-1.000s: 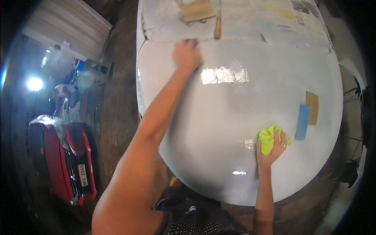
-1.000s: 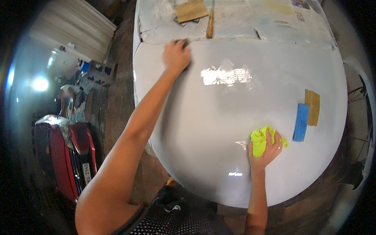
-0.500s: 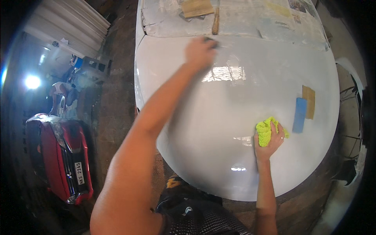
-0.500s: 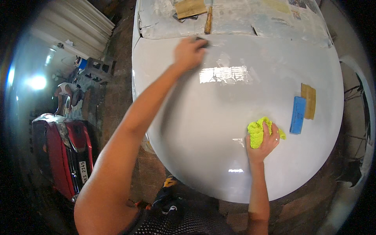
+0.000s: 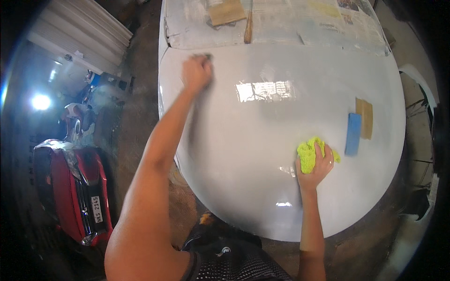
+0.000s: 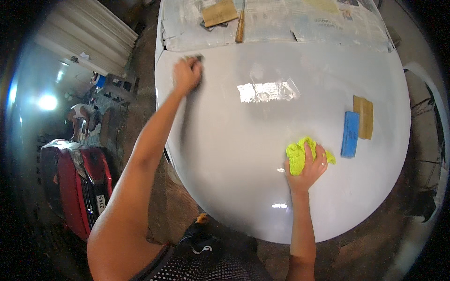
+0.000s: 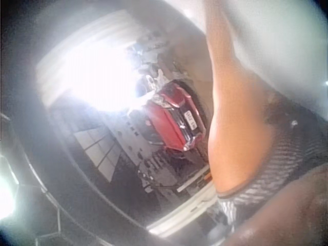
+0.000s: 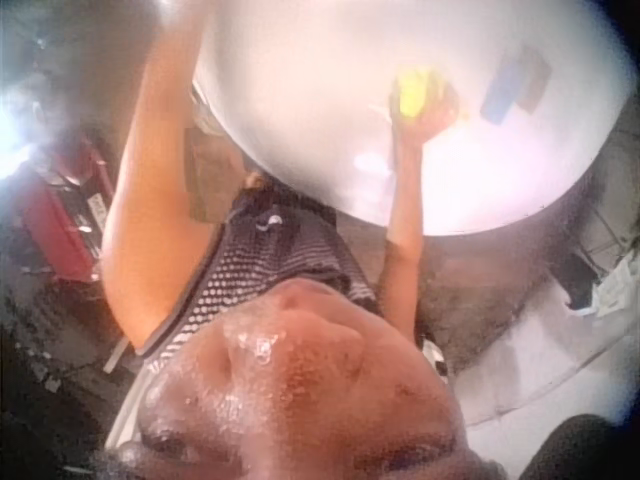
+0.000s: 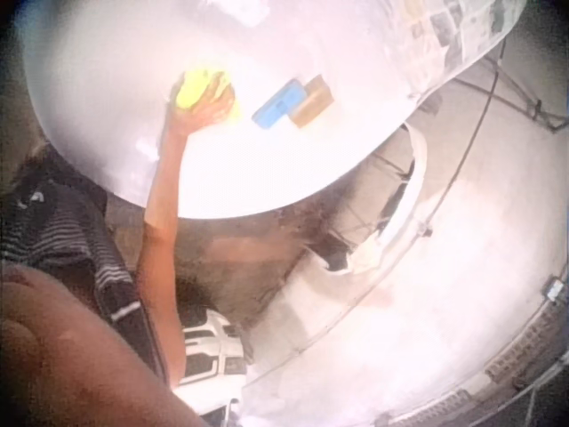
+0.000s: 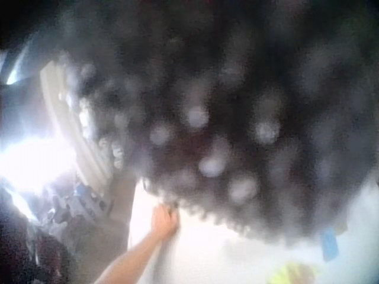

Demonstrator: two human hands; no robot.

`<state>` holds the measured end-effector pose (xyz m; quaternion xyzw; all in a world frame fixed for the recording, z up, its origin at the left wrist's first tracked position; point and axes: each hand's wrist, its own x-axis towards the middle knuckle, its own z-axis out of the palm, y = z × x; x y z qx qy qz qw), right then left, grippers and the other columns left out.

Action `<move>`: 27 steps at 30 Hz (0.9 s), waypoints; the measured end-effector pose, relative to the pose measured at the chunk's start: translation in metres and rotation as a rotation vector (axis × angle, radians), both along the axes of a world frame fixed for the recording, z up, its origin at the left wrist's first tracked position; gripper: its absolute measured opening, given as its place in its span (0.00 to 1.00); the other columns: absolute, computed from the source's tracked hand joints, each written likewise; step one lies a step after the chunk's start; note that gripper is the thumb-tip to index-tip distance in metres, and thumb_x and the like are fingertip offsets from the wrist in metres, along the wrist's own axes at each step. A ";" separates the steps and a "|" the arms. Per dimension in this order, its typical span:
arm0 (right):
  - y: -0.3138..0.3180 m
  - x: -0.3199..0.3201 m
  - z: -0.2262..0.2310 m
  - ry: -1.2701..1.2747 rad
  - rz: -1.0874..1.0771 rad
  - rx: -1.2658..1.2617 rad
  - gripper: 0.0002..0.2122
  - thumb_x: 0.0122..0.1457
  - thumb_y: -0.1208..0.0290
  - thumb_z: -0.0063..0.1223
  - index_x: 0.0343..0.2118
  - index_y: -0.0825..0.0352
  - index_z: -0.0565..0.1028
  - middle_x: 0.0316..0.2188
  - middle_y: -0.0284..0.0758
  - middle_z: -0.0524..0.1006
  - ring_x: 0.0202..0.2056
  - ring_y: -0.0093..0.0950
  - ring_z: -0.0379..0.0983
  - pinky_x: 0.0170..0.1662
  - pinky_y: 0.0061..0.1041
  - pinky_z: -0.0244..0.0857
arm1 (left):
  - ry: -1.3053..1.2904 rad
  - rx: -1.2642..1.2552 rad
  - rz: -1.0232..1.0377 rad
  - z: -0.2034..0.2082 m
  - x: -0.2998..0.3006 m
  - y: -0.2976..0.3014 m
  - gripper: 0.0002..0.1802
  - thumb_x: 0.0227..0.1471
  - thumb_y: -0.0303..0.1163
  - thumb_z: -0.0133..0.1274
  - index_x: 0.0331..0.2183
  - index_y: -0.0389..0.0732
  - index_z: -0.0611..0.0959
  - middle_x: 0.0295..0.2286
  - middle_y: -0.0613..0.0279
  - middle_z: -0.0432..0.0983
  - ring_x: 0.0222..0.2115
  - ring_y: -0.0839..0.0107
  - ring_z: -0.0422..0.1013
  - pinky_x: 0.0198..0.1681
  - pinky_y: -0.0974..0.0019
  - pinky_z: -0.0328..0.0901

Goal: The person sands the white car hood using a sanding block and a cloth, repeatedly dipping the block into a bucket of water and wiping the surface. The person switches between sanding blocks and wipes the hood with a cloth throughout the process.

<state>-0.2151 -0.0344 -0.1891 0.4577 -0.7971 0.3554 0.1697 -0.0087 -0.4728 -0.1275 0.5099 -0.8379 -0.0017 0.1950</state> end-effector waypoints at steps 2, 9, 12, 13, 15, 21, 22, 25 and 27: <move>0.002 -0.001 0.002 0.000 -0.012 -0.013 0.34 0.43 0.64 0.68 0.57 0.57 0.73 0.59 0.43 0.67 0.61 0.47 0.62 0.61 0.52 0.52 | 0.072 -0.126 -0.191 -0.014 0.029 0.012 0.23 0.53 0.46 0.59 0.49 0.49 0.86 0.47 0.45 0.76 0.47 0.43 0.72 0.50 0.46 0.69; -0.001 -0.003 0.003 -0.025 -0.026 0.004 0.33 0.43 0.62 0.68 0.57 0.56 0.73 0.59 0.43 0.67 0.62 0.48 0.61 0.61 0.52 0.51 | 0.051 -0.135 -0.063 -0.012 0.030 -0.017 0.21 0.55 0.45 0.57 0.49 0.49 0.85 0.49 0.48 0.75 0.49 0.47 0.72 0.53 0.43 0.68; 0.006 0.003 0.005 -0.040 0.002 0.011 0.34 0.42 0.62 0.69 0.57 0.57 0.73 0.60 0.44 0.67 0.62 0.48 0.60 0.62 0.52 0.50 | -0.006 -0.102 0.335 0.017 0.063 -0.049 0.20 0.56 0.43 0.56 0.48 0.47 0.86 0.50 0.48 0.74 0.49 0.48 0.72 0.52 0.44 0.69; 0.005 0.002 0.006 -0.030 -0.007 0.021 0.34 0.42 0.61 0.69 0.57 0.57 0.73 0.60 0.44 0.66 0.62 0.48 0.60 0.62 0.52 0.50 | 0.022 -0.035 0.452 0.018 0.034 -0.038 0.20 0.56 0.41 0.55 0.49 0.46 0.85 0.50 0.47 0.73 0.50 0.49 0.72 0.50 0.44 0.70; -0.003 0.006 0.006 -0.035 0.002 0.032 0.35 0.42 0.61 0.69 0.58 0.57 0.72 0.60 0.44 0.66 0.62 0.49 0.60 0.62 0.52 0.50 | 0.229 0.208 0.180 0.005 -0.017 -0.024 0.19 0.56 0.39 0.54 0.48 0.45 0.84 0.44 0.46 0.77 0.49 0.47 0.72 0.51 0.43 0.68; 0.012 -0.007 0.000 -0.018 -0.018 0.045 0.35 0.41 0.61 0.69 0.57 0.55 0.73 0.60 0.44 0.66 0.62 0.48 0.60 0.63 0.54 0.48 | 0.288 -0.176 -0.401 -0.010 -0.129 0.060 0.19 0.51 0.41 0.59 0.46 0.53 0.88 0.42 0.52 0.81 0.45 0.51 0.72 0.51 0.49 0.67; 0.006 -0.001 0.002 -0.035 -0.010 0.032 0.35 0.41 0.61 0.69 0.57 0.55 0.73 0.60 0.44 0.66 0.62 0.48 0.60 0.63 0.54 0.48 | 0.307 -0.202 -0.295 -0.017 -0.081 0.019 0.20 0.51 0.40 0.59 0.47 0.50 0.88 0.42 0.51 0.81 0.44 0.52 0.73 0.52 0.50 0.67; -0.004 0.008 0.002 -0.058 -0.013 0.048 0.35 0.41 0.61 0.69 0.57 0.55 0.73 0.60 0.43 0.66 0.62 0.49 0.60 0.63 0.54 0.49 | 0.193 -0.189 -0.087 -0.019 -0.044 -0.004 0.19 0.52 0.39 0.59 0.46 0.47 0.88 0.41 0.49 0.81 0.43 0.51 0.74 0.50 0.49 0.69; -0.003 0.010 0.005 -0.059 -0.010 0.047 0.34 0.41 0.62 0.69 0.57 0.55 0.73 0.60 0.43 0.66 0.62 0.49 0.60 0.62 0.54 0.49 | 0.131 -0.205 -0.019 -0.024 -0.060 0.008 0.19 0.53 0.41 0.58 0.46 0.48 0.88 0.40 0.47 0.80 0.44 0.49 0.74 0.48 0.48 0.70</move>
